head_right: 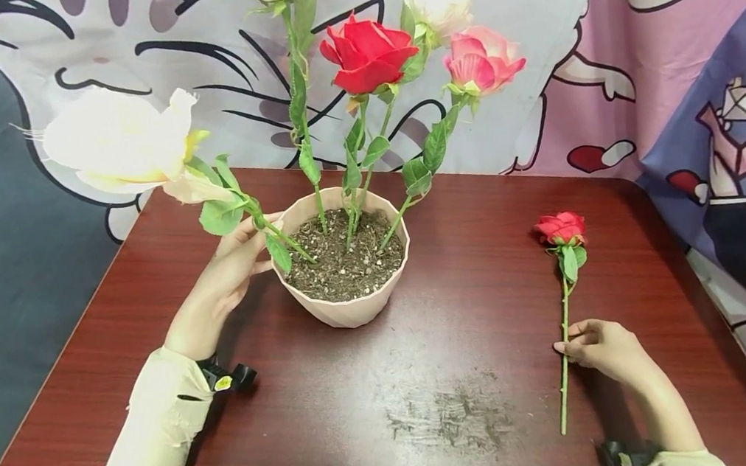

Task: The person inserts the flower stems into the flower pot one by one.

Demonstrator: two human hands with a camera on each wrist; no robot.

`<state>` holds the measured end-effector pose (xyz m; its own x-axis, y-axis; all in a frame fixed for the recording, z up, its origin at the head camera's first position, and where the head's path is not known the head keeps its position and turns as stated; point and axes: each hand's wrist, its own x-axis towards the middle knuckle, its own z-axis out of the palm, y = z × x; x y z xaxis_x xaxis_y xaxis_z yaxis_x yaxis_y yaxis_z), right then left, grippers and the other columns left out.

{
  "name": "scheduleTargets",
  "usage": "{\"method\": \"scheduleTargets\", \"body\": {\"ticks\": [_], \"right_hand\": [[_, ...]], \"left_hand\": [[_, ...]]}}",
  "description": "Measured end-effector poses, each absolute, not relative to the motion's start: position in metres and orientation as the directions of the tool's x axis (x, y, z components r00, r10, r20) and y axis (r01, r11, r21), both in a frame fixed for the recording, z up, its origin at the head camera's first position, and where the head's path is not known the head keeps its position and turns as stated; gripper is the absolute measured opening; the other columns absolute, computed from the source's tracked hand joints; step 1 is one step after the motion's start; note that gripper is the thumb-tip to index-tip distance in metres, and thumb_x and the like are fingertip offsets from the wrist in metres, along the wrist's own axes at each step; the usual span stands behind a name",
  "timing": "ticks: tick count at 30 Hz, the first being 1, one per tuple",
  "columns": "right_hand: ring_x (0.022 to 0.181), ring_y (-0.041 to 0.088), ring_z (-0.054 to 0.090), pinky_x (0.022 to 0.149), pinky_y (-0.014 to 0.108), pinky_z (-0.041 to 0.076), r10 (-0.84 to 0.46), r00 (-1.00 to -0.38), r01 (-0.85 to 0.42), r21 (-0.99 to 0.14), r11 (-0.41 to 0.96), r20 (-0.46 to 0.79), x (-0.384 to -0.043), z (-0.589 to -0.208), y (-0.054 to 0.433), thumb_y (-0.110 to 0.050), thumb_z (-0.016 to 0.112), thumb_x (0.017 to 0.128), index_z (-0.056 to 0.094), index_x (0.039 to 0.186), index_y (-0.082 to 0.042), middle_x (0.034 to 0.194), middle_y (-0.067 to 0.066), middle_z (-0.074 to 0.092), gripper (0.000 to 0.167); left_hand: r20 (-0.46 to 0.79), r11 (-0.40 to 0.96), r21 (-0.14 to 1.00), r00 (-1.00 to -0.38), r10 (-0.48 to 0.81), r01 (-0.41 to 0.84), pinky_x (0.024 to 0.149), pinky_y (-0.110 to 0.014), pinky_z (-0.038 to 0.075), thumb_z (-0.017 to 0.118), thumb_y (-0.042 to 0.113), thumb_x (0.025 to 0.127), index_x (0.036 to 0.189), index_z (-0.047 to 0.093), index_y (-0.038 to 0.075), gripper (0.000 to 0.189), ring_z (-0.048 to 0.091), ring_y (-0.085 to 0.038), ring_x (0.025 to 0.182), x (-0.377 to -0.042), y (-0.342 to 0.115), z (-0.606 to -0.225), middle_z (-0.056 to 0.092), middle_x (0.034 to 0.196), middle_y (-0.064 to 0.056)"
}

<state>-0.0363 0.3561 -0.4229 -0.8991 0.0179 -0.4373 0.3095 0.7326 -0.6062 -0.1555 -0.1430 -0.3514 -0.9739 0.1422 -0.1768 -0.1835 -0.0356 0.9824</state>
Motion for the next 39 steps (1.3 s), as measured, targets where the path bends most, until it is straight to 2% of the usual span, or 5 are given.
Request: {"method": "scheduleTargets", "body": {"ticks": [10, 19, 25, 31, 39], "right_hand": [[0.075, 0.009, 0.065, 0.068, 0.029, 0.055, -0.113, -0.882, 0.344, -0.790, 0.508, -0.457, -0.037, -0.421, 0.367, -0.007, 0.059, 0.091, 0.051, 0.106, 0.014, 0.086, 0.003, 0.068, 0.027], [0.082, 0.014, 0.069, 0.068, 0.030, 0.055, -0.264, -0.958, 0.065, -0.984, 0.165, -0.107, -0.047, -0.417, 0.366, 0.011, 0.050, 0.090, 0.059, 0.104, -0.002, 0.089, 0.006, 0.070, 0.021], [0.071, 0.012, 0.068, 0.061, 0.021, 0.053, -0.137, -0.978, -0.170, -0.982, 0.081, 0.158, -0.050, -0.352, 0.316, 0.021, 0.049, 0.085, 0.061, 0.097, 0.001, 0.082, 0.004, 0.071, 0.026], [0.073, 0.020, 0.067, 0.066, 0.021, 0.053, -0.045, -0.876, -0.470, -0.872, -0.134, 0.479, -0.065, -0.302, 0.283, 0.031, 0.044, 0.079, 0.052, 0.098, 0.019, 0.086, 0.017, 0.069, 0.024], [0.079, 0.023, 0.065, 0.074, 0.023, 0.051, -0.040, -0.764, -0.626, -0.755, -0.195, 0.644, -0.081, -0.265, 0.222, 0.025, 0.052, 0.080, 0.049, 0.101, 0.023, 0.090, 0.020, 0.065, 0.022]], "left_hand": [[-0.171, -0.041, 0.983, -0.974, 0.150, -0.179, 0.094, -0.051, 0.042, 0.046, 0.010, 0.097, 0.133, 0.044, -0.003, 0.039, 0.043, -0.021, 0.121, -0.155, -0.143, -0.351, 0.047, 0.132, -0.011], [-0.172, -0.031, 0.984, -0.975, 0.142, -0.178, 0.094, -0.051, 0.042, 0.046, 0.011, 0.097, 0.133, 0.045, -0.002, 0.038, 0.044, -0.021, 0.120, -0.155, -0.144, -0.350, 0.048, 0.129, -0.010], [-0.171, -0.045, 0.983, -0.974, 0.147, -0.180, 0.094, -0.050, 0.042, 0.048, 0.011, 0.096, 0.134, 0.045, -0.001, 0.040, 0.045, -0.019, 0.118, -0.155, -0.143, -0.351, 0.049, 0.128, -0.010], [-0.166, -0.046, 0.984, -0.975, 0.145, -0.174, 0.095, -0.050, 0.042, 0.048, 0.012, 0.096, 0.133, 0.046, -0.001, 0.040, 0.045, -0.020, 0.119, -0.156, -0.143, -0.350, 0.050, 0.126, -0.010], [-0.183, -0.027, 0.982, -0.973, 0.139, -0.188, 0.094, -0.049, 0.043, 0.049, 0.015, 0.096, 0.132, 0.047, 0.000, 0.040, 0.047, -0.021, 0.117, -0.153, -0.143, -0.349, 0.051, 0.122, -0.007]]}}
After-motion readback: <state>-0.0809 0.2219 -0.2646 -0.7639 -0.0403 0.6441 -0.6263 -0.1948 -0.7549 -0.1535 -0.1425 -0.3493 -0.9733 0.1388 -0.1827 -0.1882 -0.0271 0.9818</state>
